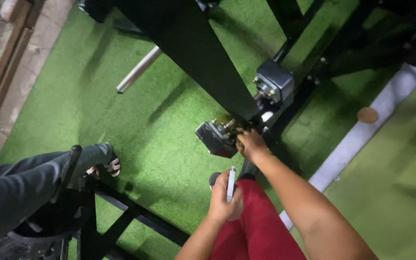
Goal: Clean gym equipment using a spray bottle and a cloth.
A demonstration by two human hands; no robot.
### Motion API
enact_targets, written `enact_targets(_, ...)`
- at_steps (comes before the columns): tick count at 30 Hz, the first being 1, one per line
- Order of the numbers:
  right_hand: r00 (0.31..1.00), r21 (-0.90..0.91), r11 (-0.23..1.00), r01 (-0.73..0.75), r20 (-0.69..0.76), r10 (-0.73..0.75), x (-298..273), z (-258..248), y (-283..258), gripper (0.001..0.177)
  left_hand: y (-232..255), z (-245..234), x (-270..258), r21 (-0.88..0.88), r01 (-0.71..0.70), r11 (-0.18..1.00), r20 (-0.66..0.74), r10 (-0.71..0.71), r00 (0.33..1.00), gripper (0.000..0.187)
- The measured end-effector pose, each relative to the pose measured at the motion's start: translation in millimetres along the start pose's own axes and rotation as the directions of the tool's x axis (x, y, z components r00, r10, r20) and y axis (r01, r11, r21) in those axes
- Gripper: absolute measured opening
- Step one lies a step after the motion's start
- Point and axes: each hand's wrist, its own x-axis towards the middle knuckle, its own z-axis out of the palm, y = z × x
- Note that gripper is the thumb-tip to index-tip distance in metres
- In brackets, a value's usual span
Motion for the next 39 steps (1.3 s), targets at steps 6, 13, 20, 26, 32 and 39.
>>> enact_targets(6,0.922,0.384,0.918,0.096,-0.383,0.063,-58,37,13,0.051,11,-5,1,0.004,0.125,0.992,0.126,-0.125,0.984,0.061)
enact_targets(13,0.597,0.972,0.234,0.0,-0.188,0.78,-75,0,35,0.041,10,6,12,0.05,-0.079,0.996,0.15,0.07,0.986,0.065)
enact_targets(20,0.606,0.898,0.431,0.09,-0.393,0.692,28,42,87,0.077,-3,10,19,0.001,0.022,1.0,0.175,-0.022,0.984,0.062)
enact_targets(26,0.627,0.621,0.778,-0.095,-0.57,0.531,-13,72,2,0.086,-27,-9,14,0.027,0.088,0.996,0.156,-0.091,0.983,0.062)
enact_targets(32,0.619,0.727,0.683,-0.072,-0.504,0.602,-42,110,-71,0.079,-11,-31,28,0.067,0.109,0.992,0.194,-0.12,0.974,0.055)
enact_targets(39,0.453,0.933,0.314,0.175,-0.36,0.816,-38,203,-52,0.052,-19,-21,31,-0.069,-0.01,0.998,0.238,0.026,0.971,0.057)
